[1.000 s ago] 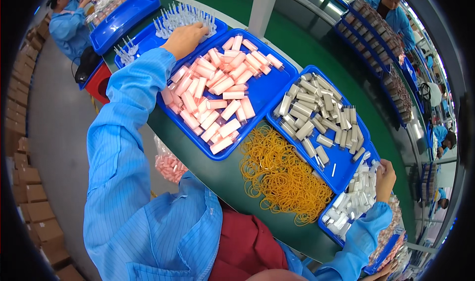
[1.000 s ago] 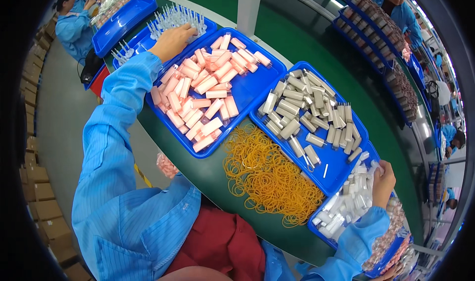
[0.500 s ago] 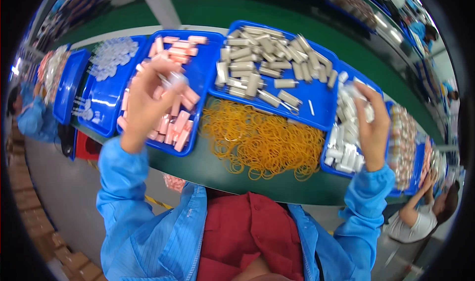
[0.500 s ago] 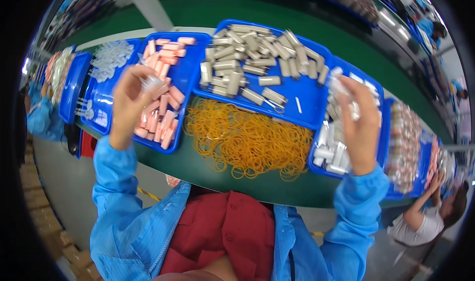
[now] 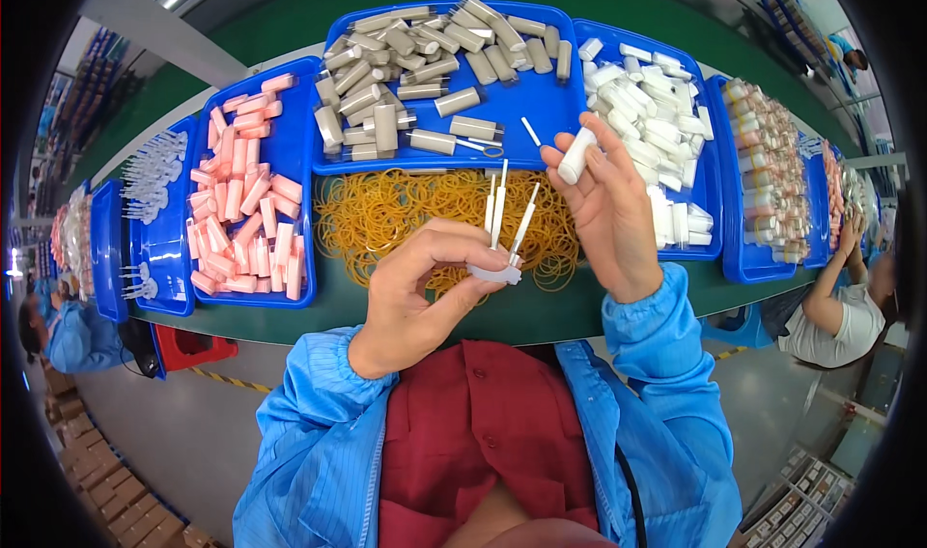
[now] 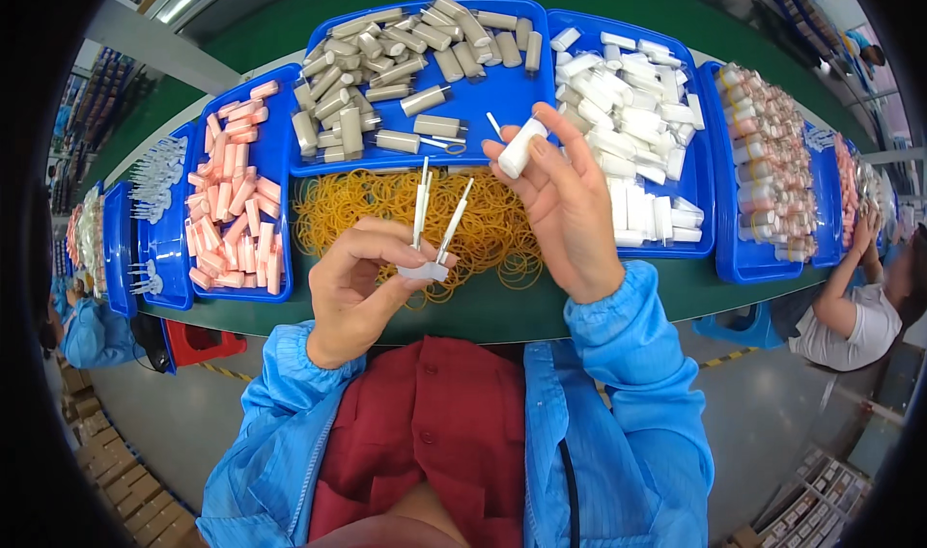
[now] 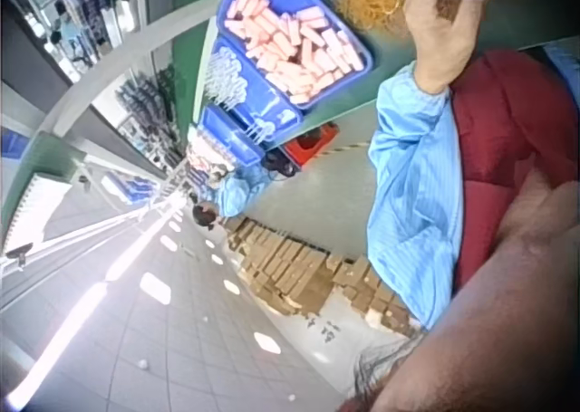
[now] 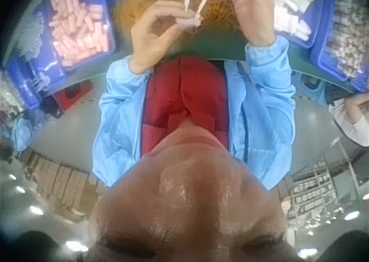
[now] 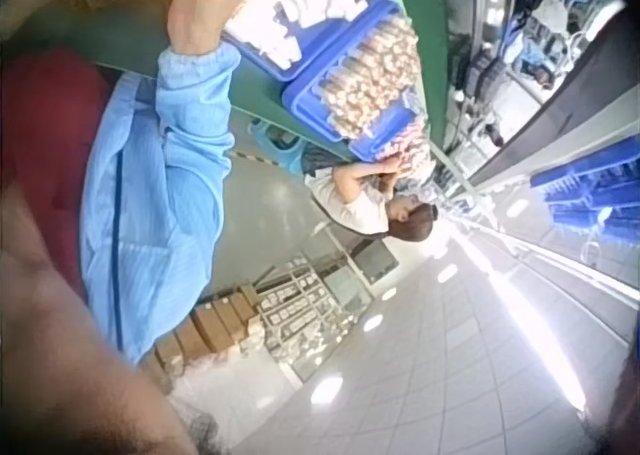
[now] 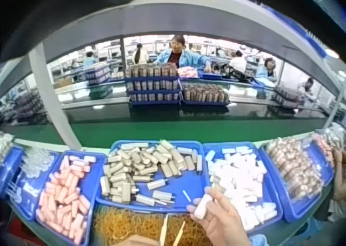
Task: The person assembles sets of cosmetic containers by inserting plastic tubes onto multi-pronged bases, securing each assembled set with a rubber band by hand, and placing the finished bundles into a tray.
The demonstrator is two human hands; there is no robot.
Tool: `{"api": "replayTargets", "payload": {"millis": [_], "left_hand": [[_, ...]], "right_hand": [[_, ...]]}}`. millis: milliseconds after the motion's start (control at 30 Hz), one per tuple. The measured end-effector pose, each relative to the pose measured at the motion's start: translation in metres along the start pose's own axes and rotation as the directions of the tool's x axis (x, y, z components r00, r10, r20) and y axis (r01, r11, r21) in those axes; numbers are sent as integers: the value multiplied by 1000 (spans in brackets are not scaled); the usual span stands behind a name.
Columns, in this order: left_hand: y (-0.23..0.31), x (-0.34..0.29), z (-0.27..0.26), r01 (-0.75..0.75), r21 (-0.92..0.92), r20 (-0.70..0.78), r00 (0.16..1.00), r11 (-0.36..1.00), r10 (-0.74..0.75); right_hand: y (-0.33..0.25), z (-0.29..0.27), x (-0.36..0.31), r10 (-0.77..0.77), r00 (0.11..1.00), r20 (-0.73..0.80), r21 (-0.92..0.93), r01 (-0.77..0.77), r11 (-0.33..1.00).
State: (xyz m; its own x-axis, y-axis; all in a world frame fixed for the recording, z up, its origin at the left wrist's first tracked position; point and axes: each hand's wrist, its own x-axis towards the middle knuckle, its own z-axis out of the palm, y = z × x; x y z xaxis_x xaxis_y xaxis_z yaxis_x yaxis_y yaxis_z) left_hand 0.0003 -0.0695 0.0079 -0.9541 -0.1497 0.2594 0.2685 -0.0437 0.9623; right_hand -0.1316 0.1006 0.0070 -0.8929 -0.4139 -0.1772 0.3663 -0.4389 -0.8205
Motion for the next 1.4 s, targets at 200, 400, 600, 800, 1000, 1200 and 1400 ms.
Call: {"api": "replayTargets", "payload": {"millis": [200, 400, 600, 800, 1000, 1200, 1400], "left_hand": [[-8, -2, 10, 73, -297, 49, 997, 952, -62], [-10, -3, 11, 89, -429, 53, 996, 899, -73], [-11, -5, 7, 113, -448, 39, 994, 887, -107], [-21, -7, 5, 83, -409, -52, 992, 909, -114], [-34, -16, -4, -143, -85, -188, 974, 986, 125], [-38, -14, -20, -78, 289, -241, 959, 954, 151], [-26, -18, -32, -32, 402, -302, 939, 915, 165]], "right_hand": [[9, 0, -13, 49, 995, 82, 44, -53, 998], [18, -4, -11, -32, 999, 35, 48, 31, 998], [18, -6, -11, -2, 998, 65, 45, -1, 999], [26, 10, -22, -38, 994, 107, -81, 47, 996], [37, 31, -30, -151, 948, 280, -182, 207, 961], [25, 9, 82, -257, 712, 654, -754, 640, -147], [16, 20, 75, -7, 788, 616, -770, 600, -217]]}}
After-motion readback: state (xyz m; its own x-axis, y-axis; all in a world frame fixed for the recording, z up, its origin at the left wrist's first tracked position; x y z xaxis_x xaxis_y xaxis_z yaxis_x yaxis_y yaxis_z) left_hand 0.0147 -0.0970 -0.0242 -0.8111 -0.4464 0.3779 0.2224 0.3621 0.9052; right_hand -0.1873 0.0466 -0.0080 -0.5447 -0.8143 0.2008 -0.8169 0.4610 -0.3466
